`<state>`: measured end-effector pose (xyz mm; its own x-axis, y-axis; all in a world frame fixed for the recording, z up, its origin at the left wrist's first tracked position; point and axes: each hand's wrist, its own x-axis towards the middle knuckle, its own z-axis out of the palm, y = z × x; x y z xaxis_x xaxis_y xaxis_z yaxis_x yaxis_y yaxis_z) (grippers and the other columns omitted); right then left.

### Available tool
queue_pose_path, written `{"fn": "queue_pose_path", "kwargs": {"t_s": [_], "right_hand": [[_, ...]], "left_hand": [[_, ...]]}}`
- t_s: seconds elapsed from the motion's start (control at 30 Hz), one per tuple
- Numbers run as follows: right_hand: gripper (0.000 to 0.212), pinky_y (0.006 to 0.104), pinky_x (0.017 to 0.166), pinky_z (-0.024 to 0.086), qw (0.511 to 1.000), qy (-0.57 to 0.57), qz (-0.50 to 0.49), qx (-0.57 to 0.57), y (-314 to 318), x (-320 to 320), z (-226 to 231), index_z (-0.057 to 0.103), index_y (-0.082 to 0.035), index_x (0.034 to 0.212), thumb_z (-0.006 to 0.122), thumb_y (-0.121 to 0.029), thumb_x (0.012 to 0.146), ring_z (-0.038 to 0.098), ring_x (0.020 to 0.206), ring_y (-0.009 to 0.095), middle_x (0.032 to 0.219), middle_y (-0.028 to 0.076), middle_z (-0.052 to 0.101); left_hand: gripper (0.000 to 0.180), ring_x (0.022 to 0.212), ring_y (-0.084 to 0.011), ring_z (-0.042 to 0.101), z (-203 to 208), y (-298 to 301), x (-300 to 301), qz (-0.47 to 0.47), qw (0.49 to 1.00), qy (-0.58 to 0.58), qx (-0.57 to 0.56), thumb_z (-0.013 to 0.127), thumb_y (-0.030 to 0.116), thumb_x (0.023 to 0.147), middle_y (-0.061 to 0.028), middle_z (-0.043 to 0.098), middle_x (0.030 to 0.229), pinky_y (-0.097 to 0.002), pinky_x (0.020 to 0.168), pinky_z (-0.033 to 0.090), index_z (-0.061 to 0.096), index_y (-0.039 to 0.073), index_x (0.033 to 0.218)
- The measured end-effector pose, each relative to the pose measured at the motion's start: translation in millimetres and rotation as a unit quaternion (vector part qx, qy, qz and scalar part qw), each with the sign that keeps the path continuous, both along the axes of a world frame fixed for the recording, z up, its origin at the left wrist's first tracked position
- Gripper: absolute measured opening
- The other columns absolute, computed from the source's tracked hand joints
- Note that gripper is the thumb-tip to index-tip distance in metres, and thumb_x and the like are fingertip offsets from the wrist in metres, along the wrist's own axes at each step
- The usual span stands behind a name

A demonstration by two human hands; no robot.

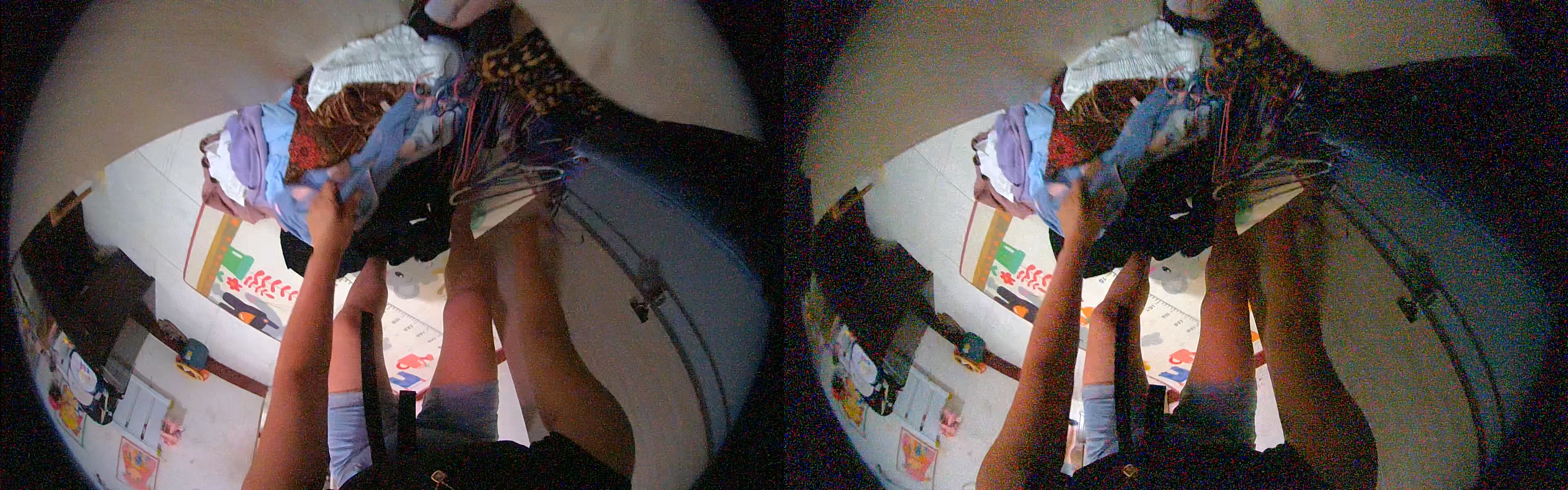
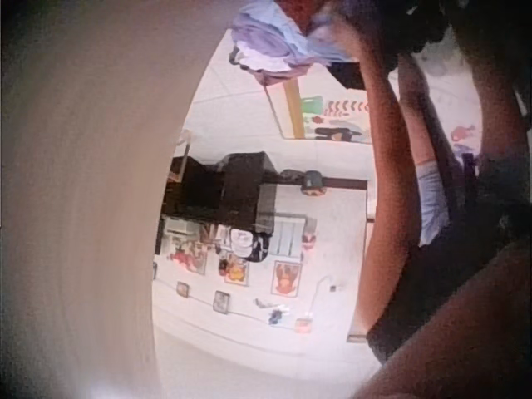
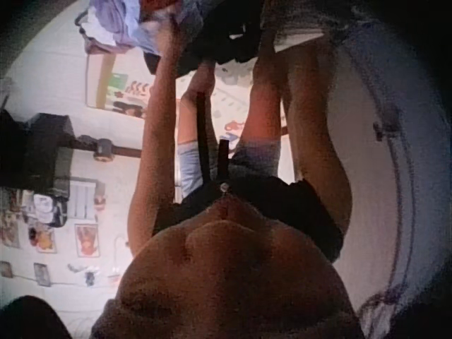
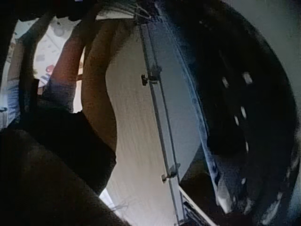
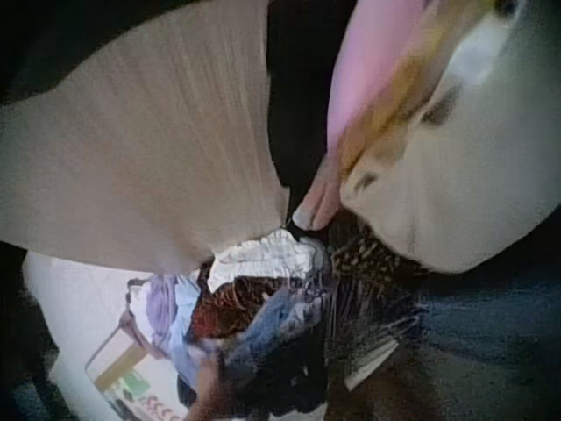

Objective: The person hangs clothing including shirts and jeans by picking them up from a pile and placing them onto plastic hangers before hanging them in a closet.

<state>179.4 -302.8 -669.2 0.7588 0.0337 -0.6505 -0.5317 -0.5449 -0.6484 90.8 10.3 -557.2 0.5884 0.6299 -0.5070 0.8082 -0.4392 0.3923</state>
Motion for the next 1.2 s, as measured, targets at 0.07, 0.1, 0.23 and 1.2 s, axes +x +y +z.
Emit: {"fn": "queue_pose_path", "kwargs": {"t_s": [0.07,0.1,0.23,1.2], "right_hand": [[0.025,0.03,0.051,0.036,0.998,0.001,-0.022,0.051,16,-7,49,0.057,-0.005,0.078,0.058,-0.029,0.083,0.046,0.054,0.012,0.059,0.002,0.049],[0.025,0.03,0.051,0.036,0.996,-0.005,-0.047,0.07,22,-9,74,0.057,-0.005,0.078,0.057,-0.03,0.083,0.046,0.054,0.012,0.059,0.002,0.049],[0.026,0.0298,0.051,0.036,0.979,-0.061,-0.179,0.075,1,25,161,0.057,-0.006,0.077,0.057,-0.031,0.084,0.046,0.054,0.012,0.059,0.002,0.048],[0.029,0.0254,0.068,0.045,0.848,0.032,0.323,0.42,217,-30,592,0.061,-0.001,0.094,0.06,-0.028,0.083,0.055,0.074,0.009,0.082,0.002,0.061]], "left_hand": [[0.035,0.075,-0.0375,0.057,29,-7,-6,-0.004,0.992,-0.113,-0.052,0.062,0.03,0.078,-0.0187,0.06,0.079,-0.0463,0.065,0.042,0.05,0.008,0.103],[0.033,0.071,-0.0361,0.059,43,-11,-9,0.029,0.994,-0.083,-0.065,0.06,0.03,0.079,-0.019,0.061,0.077,-0.0465,0.063,0.042,0.05,0.011,0.105],[0.031,0.069,-0.0395,0.057,95,-16,-5,0.065,0.996,-0.059,0.007,0.055,0.035,0.082,-0.0222,0.059,0.074,-0.0446,0.058,0.041,0.05,0.009,0.098],[0.02,0.069,-0.0139,0.049,552,14,-80,0.154,0.891,-0.427,-0.024,0.06,0.018,0.08,-0.0052,0.05,0.07,-0.027,0.062,0.039,0.052,0.0,0.081]]}}
